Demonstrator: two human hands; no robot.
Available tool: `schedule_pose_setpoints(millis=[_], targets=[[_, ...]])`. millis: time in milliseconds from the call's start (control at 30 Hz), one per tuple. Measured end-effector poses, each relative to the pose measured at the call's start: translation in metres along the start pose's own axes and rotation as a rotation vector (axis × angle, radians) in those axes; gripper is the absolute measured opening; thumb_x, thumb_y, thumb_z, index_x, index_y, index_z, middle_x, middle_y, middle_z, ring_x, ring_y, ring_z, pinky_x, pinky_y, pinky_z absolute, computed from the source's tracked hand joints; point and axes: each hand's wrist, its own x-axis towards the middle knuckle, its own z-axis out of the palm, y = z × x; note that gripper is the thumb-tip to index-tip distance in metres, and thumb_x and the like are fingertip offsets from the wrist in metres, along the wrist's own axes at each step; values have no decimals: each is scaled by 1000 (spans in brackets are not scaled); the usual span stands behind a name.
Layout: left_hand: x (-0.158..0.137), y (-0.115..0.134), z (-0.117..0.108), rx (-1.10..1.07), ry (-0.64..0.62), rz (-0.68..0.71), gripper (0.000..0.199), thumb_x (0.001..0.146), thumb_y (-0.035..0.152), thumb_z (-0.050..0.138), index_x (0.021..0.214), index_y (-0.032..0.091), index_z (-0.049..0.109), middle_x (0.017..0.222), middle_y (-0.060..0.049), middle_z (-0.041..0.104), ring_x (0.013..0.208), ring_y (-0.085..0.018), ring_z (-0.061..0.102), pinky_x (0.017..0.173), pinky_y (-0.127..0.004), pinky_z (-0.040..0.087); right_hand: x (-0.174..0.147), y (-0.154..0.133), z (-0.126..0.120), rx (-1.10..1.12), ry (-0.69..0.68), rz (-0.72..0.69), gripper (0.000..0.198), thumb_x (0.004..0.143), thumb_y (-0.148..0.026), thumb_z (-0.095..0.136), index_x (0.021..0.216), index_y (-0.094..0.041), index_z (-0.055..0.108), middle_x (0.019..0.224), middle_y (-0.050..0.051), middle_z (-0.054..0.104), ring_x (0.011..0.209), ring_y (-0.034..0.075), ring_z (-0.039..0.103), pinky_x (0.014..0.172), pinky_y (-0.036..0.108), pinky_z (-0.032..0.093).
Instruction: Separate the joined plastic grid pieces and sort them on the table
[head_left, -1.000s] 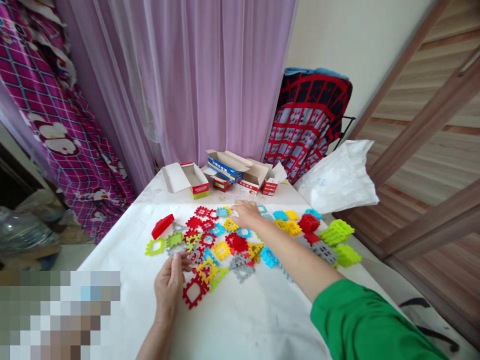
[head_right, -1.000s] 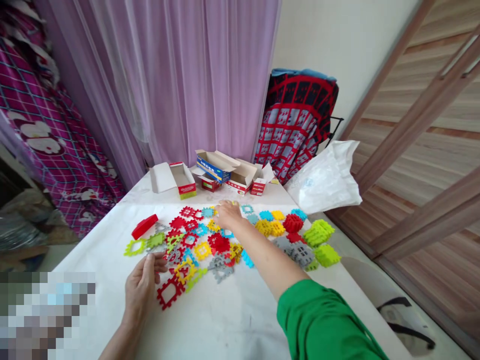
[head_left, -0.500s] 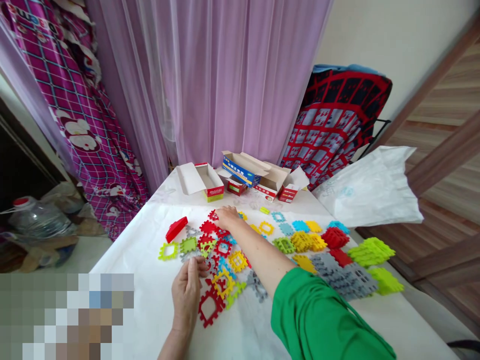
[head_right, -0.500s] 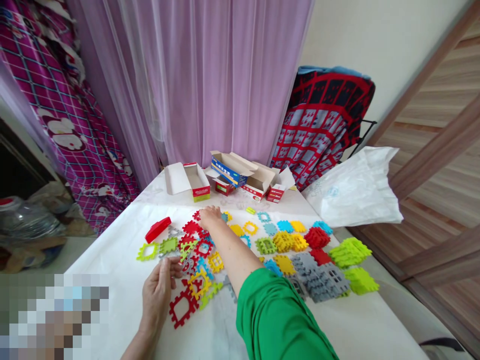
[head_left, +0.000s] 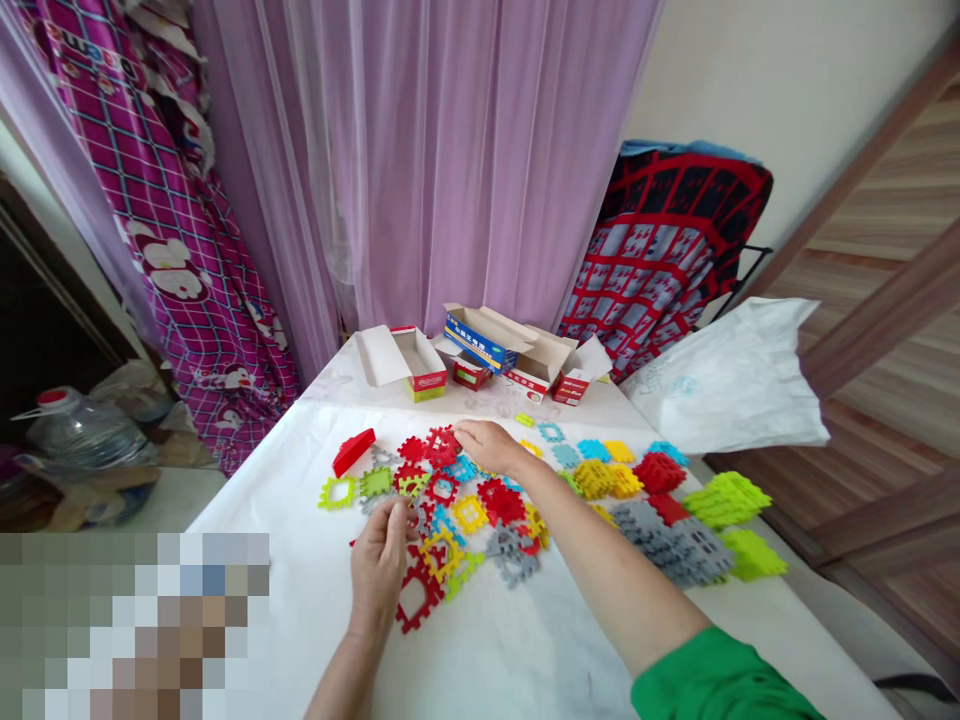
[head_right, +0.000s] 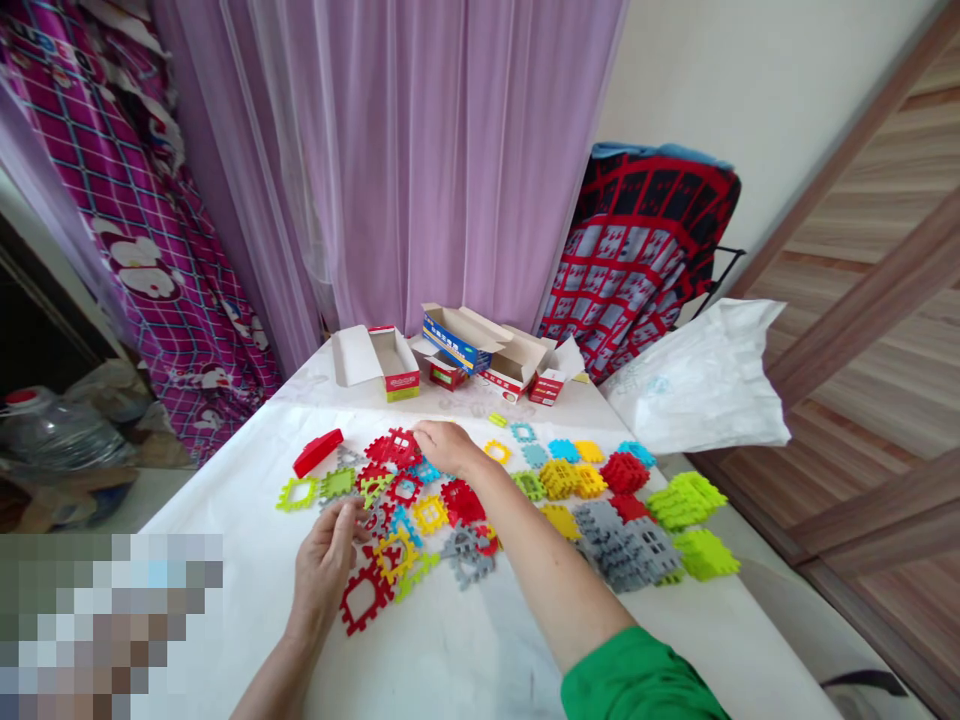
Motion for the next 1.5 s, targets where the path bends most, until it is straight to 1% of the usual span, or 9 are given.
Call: schedule_pose_setpoints(millis=[133, 267, 500, 633, 767, 900, 1133, 1267, 1500], targets=[[-7, 3, 7, -38, -97, -31, 56, 71, 68, 60, 95, 18, 64, 77, -3, 69, 54, -13, 59, 46, -24, 43, -39, -9, 2, 163, -14, -97, 28, 93, -22, 41, 91, -19, 69, 90, 3, 71, 82, 16, 62, 74, 24, 42], [-19, 8, 11, -90, -190, -140, 53, 67, 65, 66, 91, 17, 63, 63, 2, 64, 44, -10, 52, 36, -19, 31, -68, -19, 14, 230, 17, -57, 27, 91, -22, 43, 95, -22, 70, 89, 2, 72, 81, 16, 63, 74, 25, 44], [-32, 15, 14, -160, -271, -234, 45, 64, 60, 70, 79, 18, 59, 51, 7, 58, 30, -3, 33, 31, -16, 18, -117, -29, 48, 622, 306, 97, 36, 85, -29, 54, 120, -22, 60, 90, 2, 73, 81, 16, 67, 74, 27, 50], [-46, 19, 22, -184, -304, -243, 46, 62, 60, 72, 78, 19, 59, 53, 6, 59, 33, -4, 40, 32, -16, 23, -137, -33, 71, 823, 427, 167, 28, 82, -39, 57, 101, -20, 66, 89, 4, 73, 80, 19, 68, 72, 29, 53], [-54, 20, 28, -149, -432, -236, 47, 63, 61, 71, 80, 18, 60, 56, 5, 58, 41, -7, 50, 33, -16, 28, -147, -27, 74, 787, 521, 281, 36, 83, -46, 54, 101, -19, 69, 96, 8, 74, 85, 23, 68, 77, 35, 54], [-54, 21, 27, -124, -398, -193, 48, 64, 59, 71, 87, 19, 62, 59, 5, 59, 45, -8, 52, 34, -16, 28, -156, -23, 61, 676, 427, 148, 33, 85, -38, 51, 109, -23, 69, 110, 6, 71, 102, 22, 66, 90, 35, 51], [-57, 23, 37, -103, -453, -281, 49, 58, 57, 75, 85, 19, 58, 57, 6, 56, 45, -8, 53, 33, -15, 26, -162, -22, 57, 602, 533, 318, 26, 83, -35, 55, 103, -22, 65, 88, 4, 73, 73, 17, 67, 69, 28, 52], [-65, 26, 46, -120, -446, -304, 49, 60, 58, 72, 87, 20, 55, 61, 5, 58, 49, -10, 59, 34, -15, 31, -166, -21, 53, 449, 523, 317, 18, 85, -29, 53, 95, -23, 67, 94, 5, 72, 83, 18, 66, 78, 30, 51], [-71, 22, 45, -40, -542, -275, 45, 64, 62, 67, 75, 19, 56, 52, 5, 56, 44, -9, 54, 35, -16, 34, -177, -21, 51, 330, 402, 221, 30, 87, -20, 48, 111, -24, 66, 110, 6, 69, 102, 19, 62, 92, 33, 47]])
